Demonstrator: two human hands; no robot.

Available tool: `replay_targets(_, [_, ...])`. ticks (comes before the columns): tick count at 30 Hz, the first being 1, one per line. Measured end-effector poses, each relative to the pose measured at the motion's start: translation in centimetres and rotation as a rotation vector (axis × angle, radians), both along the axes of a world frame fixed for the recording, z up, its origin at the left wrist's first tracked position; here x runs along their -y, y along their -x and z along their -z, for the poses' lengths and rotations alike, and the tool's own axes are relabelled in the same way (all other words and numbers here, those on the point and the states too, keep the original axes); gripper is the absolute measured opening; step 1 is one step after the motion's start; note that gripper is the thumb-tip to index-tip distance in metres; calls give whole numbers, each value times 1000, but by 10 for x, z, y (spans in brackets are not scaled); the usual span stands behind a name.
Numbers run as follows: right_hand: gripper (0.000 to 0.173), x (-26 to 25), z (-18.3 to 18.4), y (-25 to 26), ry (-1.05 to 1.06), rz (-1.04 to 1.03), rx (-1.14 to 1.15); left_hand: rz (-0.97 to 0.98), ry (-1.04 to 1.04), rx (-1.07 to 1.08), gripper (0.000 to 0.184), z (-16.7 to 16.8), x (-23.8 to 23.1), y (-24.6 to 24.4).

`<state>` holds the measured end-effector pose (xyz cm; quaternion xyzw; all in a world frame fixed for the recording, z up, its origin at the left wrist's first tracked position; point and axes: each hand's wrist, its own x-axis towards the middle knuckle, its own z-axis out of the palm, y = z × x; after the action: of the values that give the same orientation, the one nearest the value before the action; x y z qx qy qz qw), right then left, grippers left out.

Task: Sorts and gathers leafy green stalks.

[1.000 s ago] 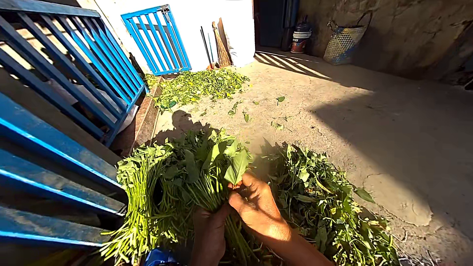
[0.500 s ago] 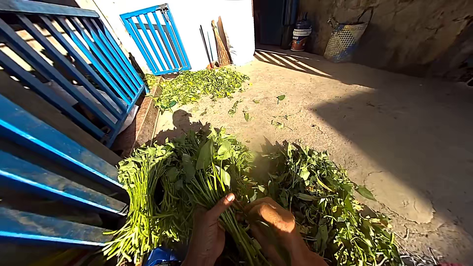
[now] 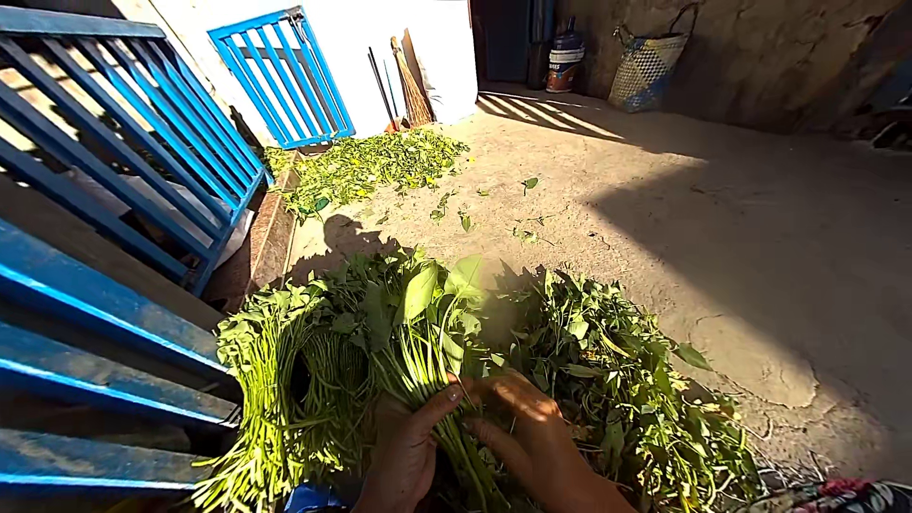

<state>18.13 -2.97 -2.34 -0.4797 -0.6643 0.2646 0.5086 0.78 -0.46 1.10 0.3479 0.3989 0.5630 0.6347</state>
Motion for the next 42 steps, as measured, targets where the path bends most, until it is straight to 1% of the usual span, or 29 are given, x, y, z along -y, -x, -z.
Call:
replay_targets(1, [28, -4, -1, 5, 0, 16, -61, -22, -9, -11, 34, 1, 0, -1])
replay_targets(3, [16, -5, -4, 10, 82, -4, -261, -72, -2, -17, 33, -1, 0, 0])
replay_targets(6, [13, 1, -3, 10, 140, -69, -551, -71, 10, 26, 27, -3, 1, 4])
replay_targets(8, [14, 5, -3, 8, 153, -104, -671, -61, 23, 44, 26, -3, 1, 6])
replay_targets(11, [16, 15, -9, 6, 125, -95, -737, -49, 34, 54, 24, -3, 2, 6])
replay_targets(14, [23, 18, -1, 2, 27, -203, -732, -32, -2, 65, 22, -1, 2, 7])
replay_targets(15, [22, 18, 2, 1, -12, -236, -714, -40, -3, 69, 21, -2, 1, 8])
replay_targets(17, [15, 22, 5, -6, -61, -314, -593, -92, 19, 67, 20, -4, -2, 10])
replay_targets(18, [11, 26, 8, -14, -26, -377, -486, -126, 33, 53, 20, -7, -4, 13])
replay_targets(19, [10, 32, 10, -25, 68, -447, -322, -156, 41, 37, 19, -9, -7, 18])
replay_targets(20, [12, 36, 9, -39, 216, -503, -89, -183, 43, 18, 19, -11, -11, 24])
replay_targets(21, [18, 38, 6, -50, 389, -537, 177, -203, 48, 4, 19, -13, -13, 30])
replay_targets(22, [31, 37, 4, -54, 536, -536, 398, -218, 48, -3, 20, -14, -14, 33])
replay_targets(23, [41, 36, 5, -53, 607, -473, 516, -224, 48, -9, 20, -14, -14, 33])
replay_targets(24, [42, 34, 9, -48, 558, -354, 521, -218, 45, -18, 21, -14, -13, 29])
replay_targets(25, [40, 31, 12, -41, 456, -243, 447, -200, 39, -30, 21, -13, -11, 24])
replay_targets(26, [40, 26, 11, -31, 378, -199, 325, -170, 35, -38, 20, -11, -9, 18])
replay_targets(28, [45, 12, 5, -13, 351, -301, 71, -115, 35, -48, 19, -8, -4, 9])
replay_targets(29, [44, 5, 4, -8, 376, -378, 4, -116, 41, -45, 18, -7, -5, 9])
replay_targets(31, [38, 0, 5, -12, 429, -532, -78, -196, 67, -51, 17, -12, -11, 19])
replay_targets(33, [36, 4, 7, -30, 475, -657, -169, -317, 102, -52, 18, -21, -19, 37])
replay_targets(36, [33, 21, 17, -60, 578, -739, -301, -454, 114, -56, 18, -28, -19, 48])
replay_targets(38, [29, 33, 24, -70, 625, -780, -409, -490, 124, -86, 19, -28, -18, 48])
replay_targets(40, [29, 41, 28, -74, 653, -795, -413, -511, 120, -94, 19, -28, -17, 47])
replay_targets(42, [32, 44, 28, -78, 667, -786, -329, -527, 88, -77, 19, -27, -20, 54])
